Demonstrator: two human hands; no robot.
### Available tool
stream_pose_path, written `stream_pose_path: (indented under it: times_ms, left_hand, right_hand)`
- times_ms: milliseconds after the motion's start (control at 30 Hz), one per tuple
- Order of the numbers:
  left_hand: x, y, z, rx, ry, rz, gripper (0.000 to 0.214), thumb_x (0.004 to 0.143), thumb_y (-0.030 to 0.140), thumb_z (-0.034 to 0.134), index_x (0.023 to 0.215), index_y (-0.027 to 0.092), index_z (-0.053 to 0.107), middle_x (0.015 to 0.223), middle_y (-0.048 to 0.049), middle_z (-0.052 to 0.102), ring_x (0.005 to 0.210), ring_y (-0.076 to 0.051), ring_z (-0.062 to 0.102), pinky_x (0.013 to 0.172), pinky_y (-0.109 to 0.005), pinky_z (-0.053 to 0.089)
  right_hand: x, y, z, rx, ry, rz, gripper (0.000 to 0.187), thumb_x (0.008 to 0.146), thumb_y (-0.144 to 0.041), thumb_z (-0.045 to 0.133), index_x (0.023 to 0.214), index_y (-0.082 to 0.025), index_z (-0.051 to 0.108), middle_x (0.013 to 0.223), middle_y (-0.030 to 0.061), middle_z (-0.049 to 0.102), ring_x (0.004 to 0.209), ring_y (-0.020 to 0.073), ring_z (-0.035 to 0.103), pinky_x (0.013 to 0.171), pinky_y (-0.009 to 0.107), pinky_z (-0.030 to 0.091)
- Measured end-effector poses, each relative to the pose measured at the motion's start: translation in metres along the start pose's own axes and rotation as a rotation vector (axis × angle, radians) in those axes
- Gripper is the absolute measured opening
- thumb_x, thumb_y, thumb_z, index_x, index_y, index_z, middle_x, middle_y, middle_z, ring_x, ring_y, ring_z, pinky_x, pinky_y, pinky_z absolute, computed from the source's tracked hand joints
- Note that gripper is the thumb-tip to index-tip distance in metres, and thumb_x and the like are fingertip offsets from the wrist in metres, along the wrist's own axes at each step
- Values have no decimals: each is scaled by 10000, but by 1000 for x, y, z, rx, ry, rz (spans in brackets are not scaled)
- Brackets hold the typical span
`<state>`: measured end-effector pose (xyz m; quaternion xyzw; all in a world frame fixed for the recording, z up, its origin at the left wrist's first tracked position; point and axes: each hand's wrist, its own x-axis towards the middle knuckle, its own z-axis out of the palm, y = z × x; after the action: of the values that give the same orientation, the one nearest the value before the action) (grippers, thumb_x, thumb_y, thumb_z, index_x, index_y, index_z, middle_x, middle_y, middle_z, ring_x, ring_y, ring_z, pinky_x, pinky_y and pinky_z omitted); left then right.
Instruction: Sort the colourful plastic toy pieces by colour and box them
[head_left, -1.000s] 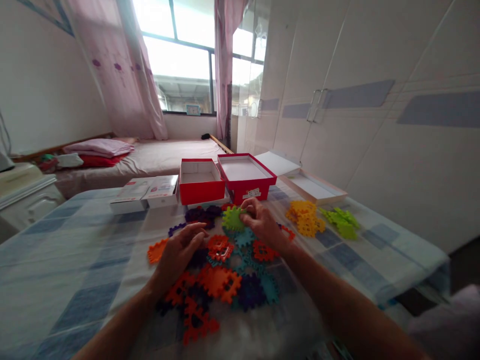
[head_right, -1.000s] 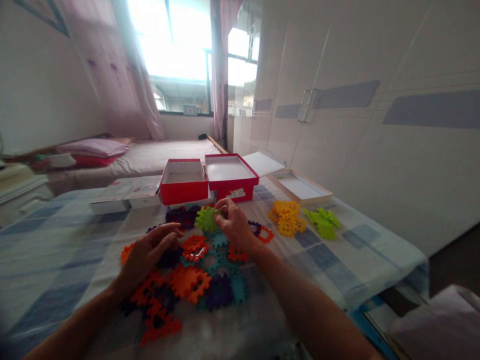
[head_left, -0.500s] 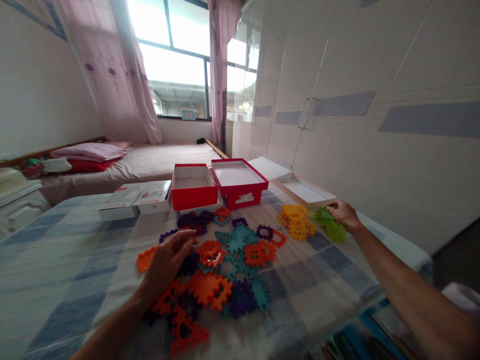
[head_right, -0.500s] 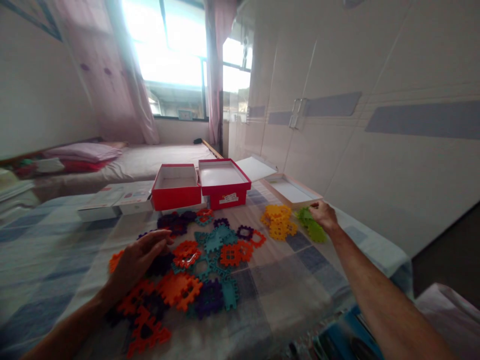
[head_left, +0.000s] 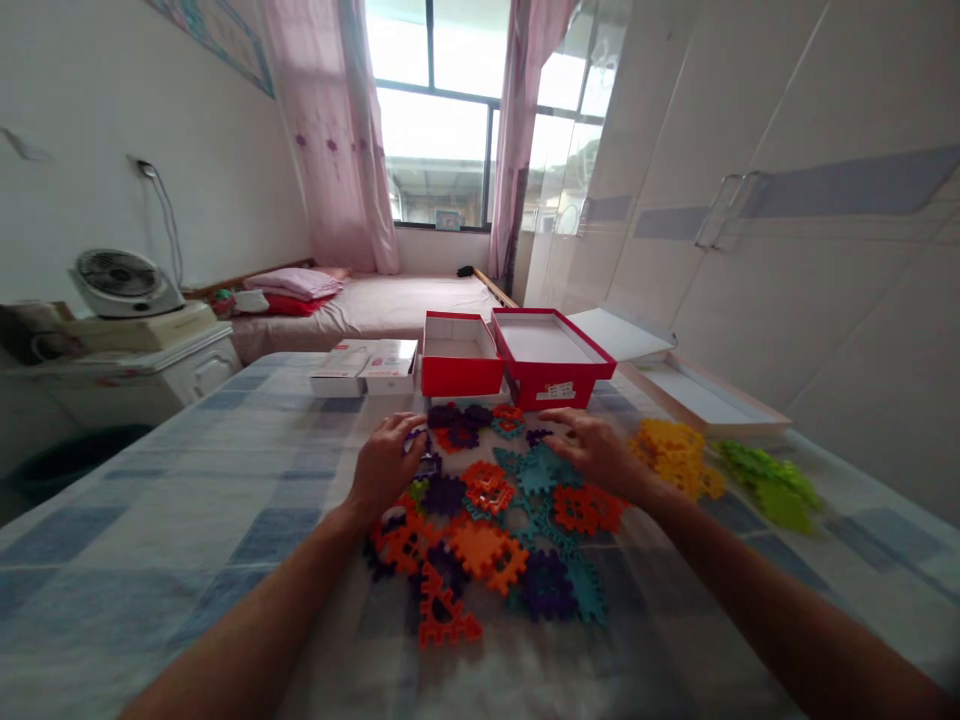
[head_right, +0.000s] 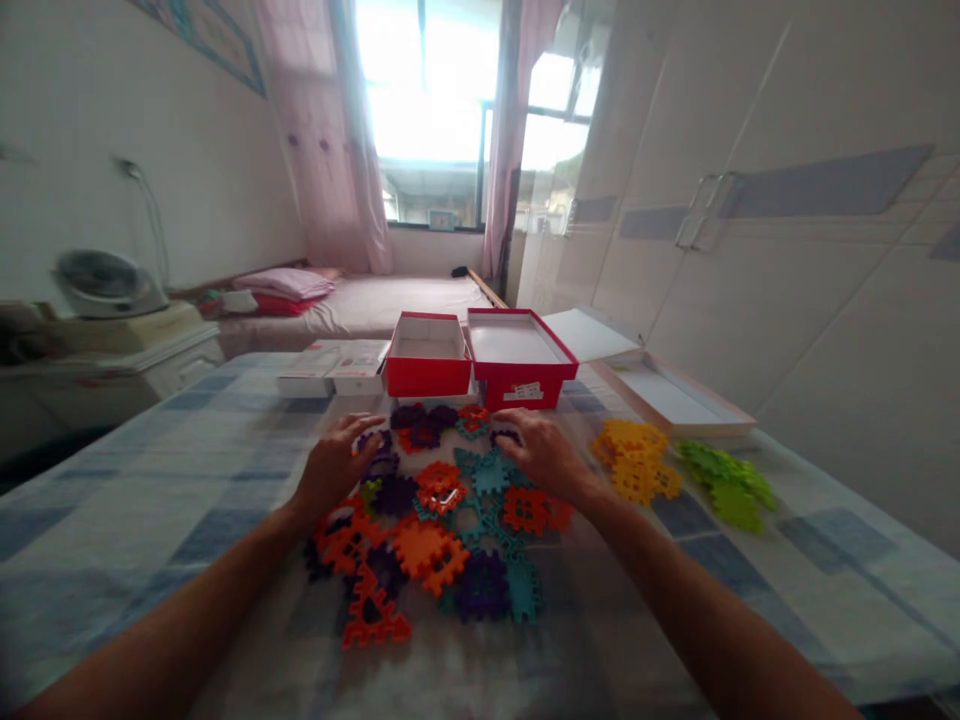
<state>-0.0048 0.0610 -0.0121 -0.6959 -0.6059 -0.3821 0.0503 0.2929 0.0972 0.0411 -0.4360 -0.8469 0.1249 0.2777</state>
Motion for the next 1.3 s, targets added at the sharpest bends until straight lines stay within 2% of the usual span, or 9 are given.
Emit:
stream_pose_path:
  times_ms: [200,333,467,667,767,900,1000,1133,1300]
  left_hand:
    - [-3,-9,10,-6,-108,49,352,864,341,460,1135,196,631,1235,-104,575,1145,-255,515,1000,-413,397]
    - [-7,-4,11,-52,-196,164,392,849,334,507,1222,240,582,1368,-71,484,1289,-263,383,1070,-441,321]
    - [-8,2,10,-57,-271,161,355,876,327,474,1196,239,599,1318,-60,540,1278,-253,402,1075,-451,304]
    - [-6,4,9,8,-180,94,243,872,307,482,1026,217,646,1188,-66,613,1174,-237,489,1029,-428,341]
    - [-5,4,10,3,-137,25,200,859,293,490,952,191,635,1100,-88,633,1089,-242,538,963,-400,396]
    - [-4,3,10,-19,-95,-100,168,849,278,479,913,186,603,971,-92,640,960,-243,586,870,-372,444]
    - [-4,0,9,-84,-69,-154,197,846,258,468,979,182,593,1012,-93,632,968,-232,594,875,-355,448]
    - [-2,-5,11,-244,-21,-242,235,826,229,477,1015,155,595,1028,-103,645,942,-221,621,864,-354,467]
    - [0,-7,14,-471,12,-326,224,808,223,496,983,138,608,959,-96,672,858,-190,653,794,-317,504]
  right_hand:
    - [57,-26,70,-142,-159,-176,452,795,-200,535,1244,-158,543,1259,108,568,1216,238,454,1012,391,356]
    - [68,-36,89,-26,-249,-230,453,808,-168,475,1256,-152,539,1225,90,598,1123,195,540,975,329,400]
    - [70,-32,87,-42,-180,-224,445,812,-117,413,1220,-200,570,1190,48,622,1092,161,557,966,293,399]
    - [77,-7,79,-364,-117,-62,324,808,-131,439,1021,-167,681,1074,85,664,1083,217,533,979,339,365]
    - [78,-7,80,-373,-79,-97,312,818,-149,437,1015,-173,677,1090,82,651,1088,215,515,967,339,367]
    - [82,-16,88,-366,-187,-278,488,743,-85,461,1197,-216,585,1262,38,574,1216,239,420,1011,388,322]
    - [90,-20,92,-398,-278,-275,579,734,-86,460,1296,-219,501,1267,63,568,1249,278,383,998,438,324]
    - [98,-25,89,-440,-329,-296,569,729,-115,499,1291,-210,509,1190,109,584,1159,294,449,957,435,346]
    - [94,-28,84,-466,-296,-238,502,691,-176,578,1193,-171,568,1142,145,522,1092,294,450,926,413,356]
